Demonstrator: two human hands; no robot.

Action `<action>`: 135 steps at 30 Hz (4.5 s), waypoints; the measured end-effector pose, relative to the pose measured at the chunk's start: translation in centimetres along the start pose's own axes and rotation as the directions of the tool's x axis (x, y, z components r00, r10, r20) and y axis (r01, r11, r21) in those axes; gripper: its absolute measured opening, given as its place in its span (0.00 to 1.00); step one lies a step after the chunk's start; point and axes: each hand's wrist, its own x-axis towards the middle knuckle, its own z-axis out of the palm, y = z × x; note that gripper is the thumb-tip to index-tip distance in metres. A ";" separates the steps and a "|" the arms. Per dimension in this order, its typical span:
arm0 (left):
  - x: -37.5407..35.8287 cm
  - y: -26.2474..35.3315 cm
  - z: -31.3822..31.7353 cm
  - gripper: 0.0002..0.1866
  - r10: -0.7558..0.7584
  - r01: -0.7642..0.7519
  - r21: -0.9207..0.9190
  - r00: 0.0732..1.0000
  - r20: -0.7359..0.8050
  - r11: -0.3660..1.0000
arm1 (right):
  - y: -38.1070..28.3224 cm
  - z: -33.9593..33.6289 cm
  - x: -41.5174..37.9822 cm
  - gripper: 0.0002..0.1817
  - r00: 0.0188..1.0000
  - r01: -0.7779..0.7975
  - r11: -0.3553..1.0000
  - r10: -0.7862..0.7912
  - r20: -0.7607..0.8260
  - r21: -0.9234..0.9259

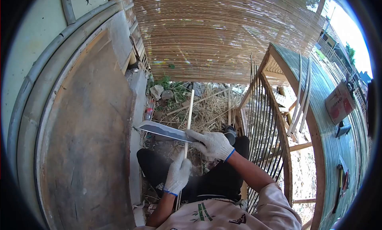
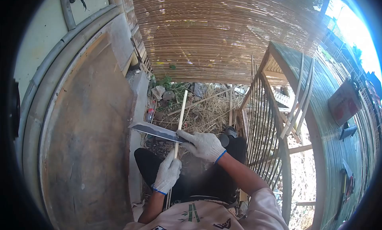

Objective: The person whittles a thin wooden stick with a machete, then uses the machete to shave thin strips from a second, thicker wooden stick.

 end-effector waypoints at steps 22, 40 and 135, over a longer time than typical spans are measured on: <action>-0.9 0.9 0.9 0.30 0.148 -0.142 0.320 0.989 0.007 0.937 | 0.8 -2.8 -0.5 0.30 0.998 -0.047 0.998 0.045 -0.045 -0.039; -6.5 0.2 -0.4 0.27 0.019 -0.036 0.299 0.998 0.058 0.954 | 8.5 -6.7 5.2 0.28 0.876 -0.423 0.906 0.417 -0.241 0.033; -0.8 1.0 -0.7 0.30 0.376 -0.333 0.463 0.927 0.000 0.821 | -2.1 -2.3 -1.9 0.33 0.999 0.031 0.988 -0.026 0.035 -0.153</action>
